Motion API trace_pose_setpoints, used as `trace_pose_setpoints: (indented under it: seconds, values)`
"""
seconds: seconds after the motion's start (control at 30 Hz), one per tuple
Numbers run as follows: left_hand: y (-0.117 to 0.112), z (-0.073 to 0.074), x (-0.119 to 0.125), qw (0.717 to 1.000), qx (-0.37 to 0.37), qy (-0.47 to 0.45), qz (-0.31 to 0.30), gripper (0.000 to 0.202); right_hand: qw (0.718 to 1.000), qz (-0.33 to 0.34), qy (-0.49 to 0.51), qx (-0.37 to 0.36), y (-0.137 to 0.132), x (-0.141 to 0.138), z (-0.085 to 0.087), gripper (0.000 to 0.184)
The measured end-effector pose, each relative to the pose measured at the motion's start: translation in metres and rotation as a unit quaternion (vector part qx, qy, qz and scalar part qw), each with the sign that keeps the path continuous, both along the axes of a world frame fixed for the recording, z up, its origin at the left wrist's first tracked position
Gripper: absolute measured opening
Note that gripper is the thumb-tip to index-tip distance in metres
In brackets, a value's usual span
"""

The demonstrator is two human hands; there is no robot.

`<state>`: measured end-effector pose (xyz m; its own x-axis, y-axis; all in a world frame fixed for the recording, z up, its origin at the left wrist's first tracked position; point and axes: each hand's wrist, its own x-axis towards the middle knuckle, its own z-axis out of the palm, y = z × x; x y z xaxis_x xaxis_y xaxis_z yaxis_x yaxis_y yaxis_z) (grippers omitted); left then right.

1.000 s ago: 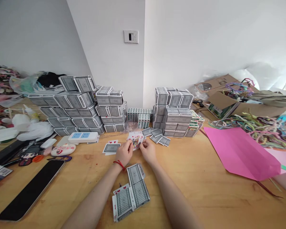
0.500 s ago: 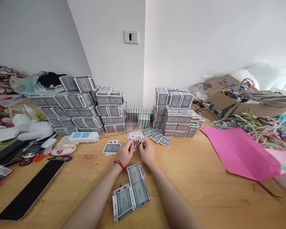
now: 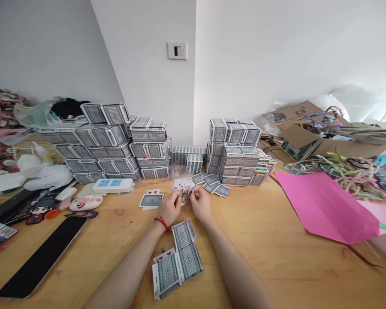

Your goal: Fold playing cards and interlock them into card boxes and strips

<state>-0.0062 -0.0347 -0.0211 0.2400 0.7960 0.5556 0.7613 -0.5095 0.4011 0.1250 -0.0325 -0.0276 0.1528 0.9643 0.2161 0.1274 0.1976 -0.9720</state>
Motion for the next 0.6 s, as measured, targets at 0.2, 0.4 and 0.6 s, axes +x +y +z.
trace_pose_setpoints:
  seconds: [0.2,0.4,0.6]
  values:
    - [-0.0010,0.0009,0.0006,1.000,-0.008,0.002,-0.013,0.016,0.999,-0.049,-0.008,-0.006,0.0008,-0.0026,-0.0044,0.020]
    - [0.0000,0.0001,-0.0006,1.000,-0.004,0.012,-0.010,0.017,1.000,0.003,-0.003,-0.002,0.0039,0.0006,-0.0030,0.020]
    - [-0.0005,-0.0005,-0.0005,0.999,-0.010,0.031,-0.030,0.018,0.997,-0.058,-0.053,-0.001,-0.0007,-0.0021,-0.0009,0.021]
